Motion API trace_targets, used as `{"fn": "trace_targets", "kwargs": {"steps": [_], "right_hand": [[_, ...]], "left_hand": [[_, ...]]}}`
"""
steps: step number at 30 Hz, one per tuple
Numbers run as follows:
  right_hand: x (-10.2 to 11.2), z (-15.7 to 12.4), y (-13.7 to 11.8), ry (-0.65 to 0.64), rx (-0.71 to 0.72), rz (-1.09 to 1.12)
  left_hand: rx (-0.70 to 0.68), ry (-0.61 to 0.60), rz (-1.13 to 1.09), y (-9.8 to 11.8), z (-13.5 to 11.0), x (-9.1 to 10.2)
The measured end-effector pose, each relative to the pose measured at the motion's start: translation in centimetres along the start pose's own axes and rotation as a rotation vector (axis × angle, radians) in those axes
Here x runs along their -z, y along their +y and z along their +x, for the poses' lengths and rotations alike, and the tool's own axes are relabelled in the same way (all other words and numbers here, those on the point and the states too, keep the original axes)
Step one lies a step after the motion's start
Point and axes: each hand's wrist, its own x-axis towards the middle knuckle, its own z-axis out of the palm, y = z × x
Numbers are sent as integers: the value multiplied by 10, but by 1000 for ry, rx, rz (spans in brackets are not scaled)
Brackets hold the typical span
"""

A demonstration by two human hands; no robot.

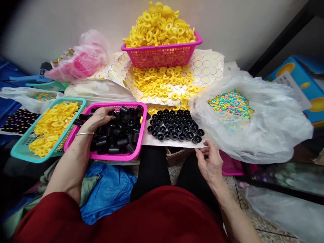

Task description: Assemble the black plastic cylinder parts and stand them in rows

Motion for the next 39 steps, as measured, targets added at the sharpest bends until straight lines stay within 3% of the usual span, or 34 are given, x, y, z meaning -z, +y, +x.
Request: {"fn": "trace_targets", "kwargs": {"steps": [7,12,14,16,19,22,24,26,29,32,35,39], "right_hand": [[-6,-1,-48,-64,185,114],[-32,2,-104,-192,477,289],[-47,4,-125,-255,508,397],[-62,5,-144,-371,405,534],[-77,4,-161,-630,130,778],[-79,1,-163,-743,-77,947],[-75,-1,-159,-739,-237,1033],[-66,-3,-151,-740,-441,1114],[-51,-8,-134,-705,-675,1161],[-40,-16,-113,-652,-775,1123],[-35,-26,-95,-624,-834,1059],[-35,-33,-91,-595,-871,1014]], "left_hand": [[-114,310,-539,-12,-31,-9],[-334,406,-756,17,-71,-8],[-416,401,-776,34,-90,-15],[-504,366,-761,54,-112,-28],[-660,335,-656,83,-149,-49],[-787,313,-543,96,-171,-57],[-796,308,-501,86,-168,-50],[-672,368,-446,60,-149,-35],[-250,459,-279,6,-101,-10],[66,412,-66,-34,-57,7],[62,372,18,-42,-34,8],[-18,303,162,-23,-19,-10]]}}
